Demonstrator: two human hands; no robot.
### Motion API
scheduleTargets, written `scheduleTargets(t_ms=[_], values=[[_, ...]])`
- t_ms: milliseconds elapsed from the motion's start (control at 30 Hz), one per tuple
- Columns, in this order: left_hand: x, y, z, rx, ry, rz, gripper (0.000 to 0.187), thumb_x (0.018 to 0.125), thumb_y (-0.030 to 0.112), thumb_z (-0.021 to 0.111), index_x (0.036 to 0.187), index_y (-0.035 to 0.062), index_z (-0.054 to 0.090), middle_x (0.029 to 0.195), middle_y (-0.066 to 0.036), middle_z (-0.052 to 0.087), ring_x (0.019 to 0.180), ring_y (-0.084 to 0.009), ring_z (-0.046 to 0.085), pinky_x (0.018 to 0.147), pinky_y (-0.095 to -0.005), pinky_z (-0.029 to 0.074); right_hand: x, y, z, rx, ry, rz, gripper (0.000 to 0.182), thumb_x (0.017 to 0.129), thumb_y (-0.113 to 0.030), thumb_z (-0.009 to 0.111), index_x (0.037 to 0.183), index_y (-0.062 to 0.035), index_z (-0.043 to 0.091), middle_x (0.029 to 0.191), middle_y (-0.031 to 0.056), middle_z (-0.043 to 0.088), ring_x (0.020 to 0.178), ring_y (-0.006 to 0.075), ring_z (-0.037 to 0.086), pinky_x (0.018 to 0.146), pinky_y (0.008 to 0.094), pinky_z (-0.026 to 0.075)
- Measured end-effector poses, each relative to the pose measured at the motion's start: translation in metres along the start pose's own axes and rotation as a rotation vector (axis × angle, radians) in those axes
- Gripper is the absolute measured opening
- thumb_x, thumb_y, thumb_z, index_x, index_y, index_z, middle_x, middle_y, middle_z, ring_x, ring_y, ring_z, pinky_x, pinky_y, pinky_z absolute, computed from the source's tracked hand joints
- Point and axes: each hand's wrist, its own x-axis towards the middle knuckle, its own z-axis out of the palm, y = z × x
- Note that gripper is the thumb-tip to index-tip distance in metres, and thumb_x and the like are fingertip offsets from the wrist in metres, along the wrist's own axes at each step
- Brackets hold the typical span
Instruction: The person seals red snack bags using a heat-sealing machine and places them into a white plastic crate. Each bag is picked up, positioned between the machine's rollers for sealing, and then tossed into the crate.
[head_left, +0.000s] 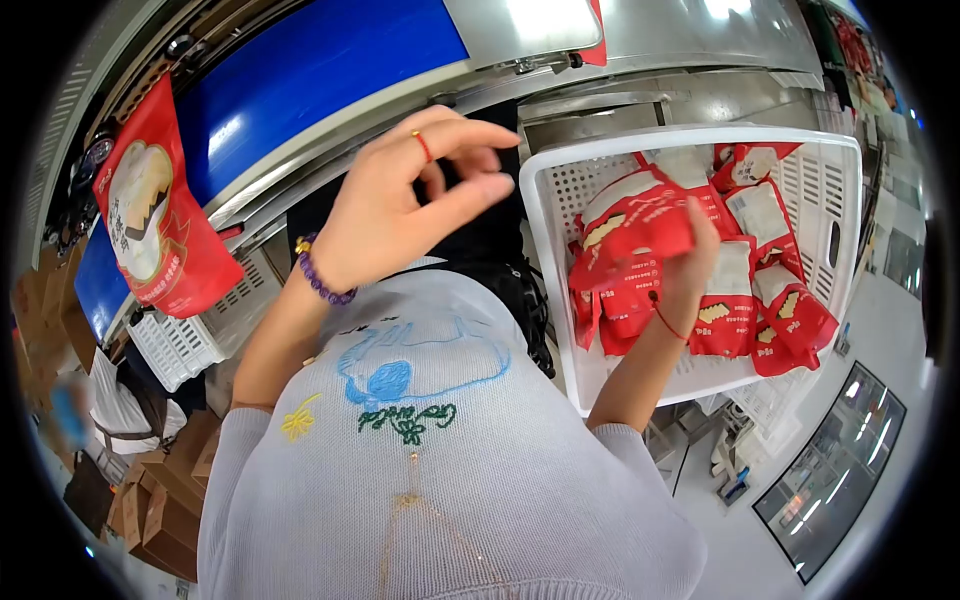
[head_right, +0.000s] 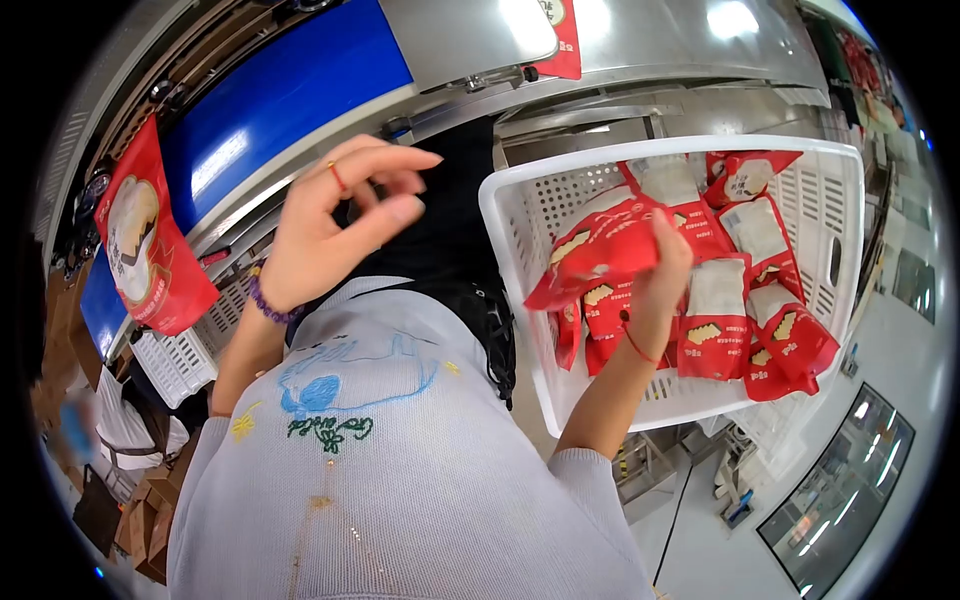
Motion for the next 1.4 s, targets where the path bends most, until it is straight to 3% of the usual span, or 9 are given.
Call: scheduleTargets(t_ms=[167,400,467,500,667,933,1100,1133,1400], values=[[-0.003,-0.02,0.02,-0.027,-0.383,0.211,0.099,0.061,0.024,0.087,0.145,0.0091,0.036,0.147,-0.015,0.036,0.136,-0.032,0.034,0.113,-0.041,0.028,-0.064,-0.044,0.077,0.605,-0.32,-0.033,0.028,0.093,-0.022,0.054,0.112,-0.001,0.06,0.116,0.0112,0.064,0.107,0.0239,0.061,0.092,0.0393,0.049],[-0.009,-0.022,0.006,-0.512,0.149,-0.01,0.027,0.085,-0.001,0.067,0.111,0.0001,0.065,0.105,-0.004,0.068,0.096,-0.0091,0.061,0.082,-0.0252,0.051,-0.09,-0.048,0.132,0.736,-0.701,-0.116,0.031,0.098,-0.026,0.044,0.119,-0.0053,0.055,0.114,0.0127,0.061,0.094,0.0205,0.058,0.073,0.0359,0.047],[-0.005,-0.033,-0.003,-0.486,0.247,-0.025,0.024,0.087,0.004,0.068,0.11,-0.0023,0.066,0.094,-0.001,0.068,0.083,-0.0066,0.06,0.073,-0.0221,0.05,-0.066,-0.058,0.124,0.274,-0.763,-0.685,0.025,0.097,-0.02,0.044,0.113,-0.0032,0.054,0.103,0.0121,0.059,0.089,0.018,0.055,0.064,0.0287,0.04],[-0.005,-0.031,-0.011,-0.412,0.228,-0.014,0.023,0.087,0.006,0.068,0.108,-0.0027,0.067,0.094,-0.001,0.068,0.081,-0.0058,0.059,0.072,-0.0214,0.05,-0.065,-0.06,0.132,-0.193,-0.325,-0.967,0.019,0.092,-0.011,0.05,0.107,-0.0001,0.053,0.099,0.0105,0.055,0.092,0.0193,0.055,0.07,0.0305,0.046],[0.0,-0.019,-0.039,-0.393,0.103,-0.047,0.019,0.088,0.01,0.068,0.103,-0.0027,0.069,0.097,-0.002,0.069,0.084,-0.0037,0.059,0.073,-0.0209,0.05,-0.05,-0.017,0.129,-0.258,-0.494,-0.273,0.069,0.078,0.003,0.069,0.139,0.0013,0.037,0.132,0.0097,0.05,0.116,0.0209,0.053,0.101,0.0351,0.042],[0.021,-0.036,-0.063,-0.76,0.015,-0.176,0.033,0.094,0.027,0.062,0.111,-0.002,0.064,0.102,-0.003,0.069,0.09,-0.0059,0.061,0.082,-0.0231,0.049,0.01,-0.016,0.147,-0.184,-0.549,-0.437,0.037,0.095,-0.003,0.054,0.131,0.002,0.048,0.131,0.0115,0.054,0.117,0.0214,0.055,0.102,0.0349,0.044],[0.072,-0.055,-0.071,0.015,0.53,-0.065,0.042,0.077,0.039,0.079,0.065,0.0012,0.065,0.052,-0.001,0.05,0.05,-0.006,0.04,0.046,-0.0255,0.032,0.082,-0.046,0.183,-0.62,-0.382,-0.643,0.032,0.094,-0.028,0.064,0.102,0.0031,0.067,0.082,0.0001,0.063,0.065,0.0058,0.048,0.054,0.0233,0.037],[0.083,-0.058,-0.073,0.093,0.481,-0.221,0.03,0.083,0.028,0.075,0.09,-0.0007,0.073,0.078,0.0,0.07,0.063,-0.0044,0.053,0.057,-0.0211,0.043,0.095,-0.044,0.189,-0.62,-0.399,-0.644,0.032,0.094,-0.028,0.064,0.102,0.0031,0.067,0.082,0.0001,0.063,0.065,0.0058,0.048,0.054,0.0233,0.037],[0.126,-0.077,-0.066,-0.786,0.557,-0.319,0.023,0.092,0.025,0.063,0.088,0.0024,0.065,0.064,0.005,0.049,0.049,-0.0026,0.032,0.042,-0.0219,0.021,0.134,-0.034,0.227,-0.262,-0.489,-0.275,0.02,0.094,-0.021,0.063,0.095,-0.0008,0.059,0.079,0.0065,0.066,0.068,0.0086,0.059,0.059,0.0214,0.045]])
